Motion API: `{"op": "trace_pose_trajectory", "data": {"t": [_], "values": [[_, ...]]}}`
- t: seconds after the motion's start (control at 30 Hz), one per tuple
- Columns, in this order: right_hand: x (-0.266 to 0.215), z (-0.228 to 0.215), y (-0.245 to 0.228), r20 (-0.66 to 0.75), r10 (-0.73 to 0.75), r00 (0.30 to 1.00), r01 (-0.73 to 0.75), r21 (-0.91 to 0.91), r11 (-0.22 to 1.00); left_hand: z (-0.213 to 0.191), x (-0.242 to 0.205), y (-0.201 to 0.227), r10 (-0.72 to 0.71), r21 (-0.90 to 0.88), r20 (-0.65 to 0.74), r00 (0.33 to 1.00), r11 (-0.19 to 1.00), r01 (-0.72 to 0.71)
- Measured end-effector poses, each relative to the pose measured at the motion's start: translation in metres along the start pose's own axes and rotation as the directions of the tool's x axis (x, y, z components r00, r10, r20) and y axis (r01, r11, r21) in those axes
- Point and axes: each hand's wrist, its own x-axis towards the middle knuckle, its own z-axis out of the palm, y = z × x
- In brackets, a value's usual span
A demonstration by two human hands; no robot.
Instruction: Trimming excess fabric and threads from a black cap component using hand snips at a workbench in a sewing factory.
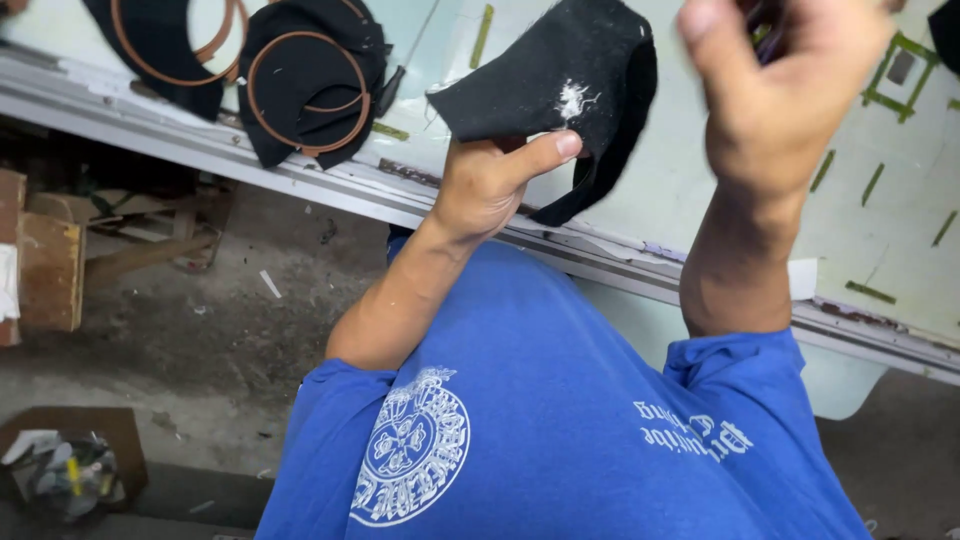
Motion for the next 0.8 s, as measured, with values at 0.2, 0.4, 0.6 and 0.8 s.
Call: {"op": "trace_pose_trajectory", "data": {"t": [0.2,0.4,0.6,0.8], "values": [[-0.032,0.021,-0.016,0.249,0.176,0.952,-0.214,0.133,0.968,-0.006,-0.007,0.004,-0.079,-0.130,-0.032,0.996,0.989,0.075],[-0.064,0.016,-0.030,0.182,0.215,0.959,-0.240,0.129,0.962,-0.006,-0.023,0.008,-0.160,0.219,0.020,0.987,0.964,0.152],[-0.062,0.010,-0.035,0.251,-0.164,0.954,0.185,-0.063,0.981,0.004,-0.033,-0.007,-0.064,0.040,0.025,0.998,0.997,0.063],[-0.062,0.003,-0.034,0.263,-0.225,0.938,0.241,-0.031,0.970,0.016,-0.032,0.008,-0.043,0.273,0.015,0.999,0.961,0.037]]}}
